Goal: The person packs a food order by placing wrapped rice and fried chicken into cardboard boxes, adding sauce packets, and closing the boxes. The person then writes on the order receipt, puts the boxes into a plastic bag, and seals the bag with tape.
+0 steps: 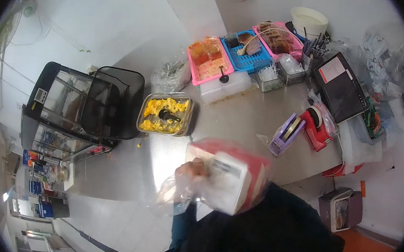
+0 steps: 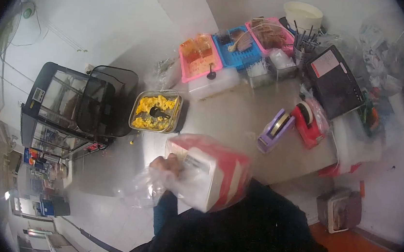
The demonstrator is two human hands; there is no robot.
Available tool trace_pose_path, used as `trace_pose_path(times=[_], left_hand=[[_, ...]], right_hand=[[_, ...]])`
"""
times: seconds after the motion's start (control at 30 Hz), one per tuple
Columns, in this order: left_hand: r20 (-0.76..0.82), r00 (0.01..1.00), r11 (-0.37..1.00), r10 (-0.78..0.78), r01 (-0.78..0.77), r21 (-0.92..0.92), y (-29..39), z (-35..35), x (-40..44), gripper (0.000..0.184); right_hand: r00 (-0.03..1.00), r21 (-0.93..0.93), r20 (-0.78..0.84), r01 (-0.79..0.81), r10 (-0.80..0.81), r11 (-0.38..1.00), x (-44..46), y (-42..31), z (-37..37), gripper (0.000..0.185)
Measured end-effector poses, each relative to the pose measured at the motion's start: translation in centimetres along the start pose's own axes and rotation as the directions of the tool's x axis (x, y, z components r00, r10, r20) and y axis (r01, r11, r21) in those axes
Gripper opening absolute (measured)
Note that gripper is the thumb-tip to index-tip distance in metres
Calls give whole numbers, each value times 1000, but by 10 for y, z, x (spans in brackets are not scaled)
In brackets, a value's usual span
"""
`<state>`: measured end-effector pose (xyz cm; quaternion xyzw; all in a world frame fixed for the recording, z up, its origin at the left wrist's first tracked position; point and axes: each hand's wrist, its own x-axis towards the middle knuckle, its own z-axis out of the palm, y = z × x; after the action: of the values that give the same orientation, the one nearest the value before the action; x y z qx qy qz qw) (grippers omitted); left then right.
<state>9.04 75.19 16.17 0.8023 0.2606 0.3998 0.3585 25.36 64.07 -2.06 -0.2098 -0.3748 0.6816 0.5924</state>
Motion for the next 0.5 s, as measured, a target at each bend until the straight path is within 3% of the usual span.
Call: trace_pose_path(times=[0.1,0.17,0.23,0.3,0.37,0.43,0.47,0.5], left_hand=[[148,987,919,56,7,-395,-9,-14,6,24],[204,972,844,-113,202,-498,-13,-20,17,23],[225,848,715,-480,527,-460,-16,-20,43,24],[142,893,681,-427,421,-599,-39,-5,40,27],[98,857,388,-507,328,-862,-34,24,43,25],[102,884,780,-456,452,-432,-66,44,48,21],[109,894,882,-434,446,-151,-77,53,48,18],[127,953,961,-274,275,10,-60,63,46,15]], right_hand=[[986,191,-163,-5,37,982,56,-31,-27,47],[955,284,-294,46,41,958,60,-50,-47,47],[924,329,-380,107,28,938,42,-59,-58,47],[915,361,-403,143,16,922,9,-49,-59,46],[947,440,-321,167,-19,883,-23,-20,-50,46],[982,543,-91,190,-168,818,-40,9,-43,40],[999,-19,-36,36,-37,999,-49,0,-28,39],[992,-576,-63,-122,106,808,-54,-18,-6,38]])
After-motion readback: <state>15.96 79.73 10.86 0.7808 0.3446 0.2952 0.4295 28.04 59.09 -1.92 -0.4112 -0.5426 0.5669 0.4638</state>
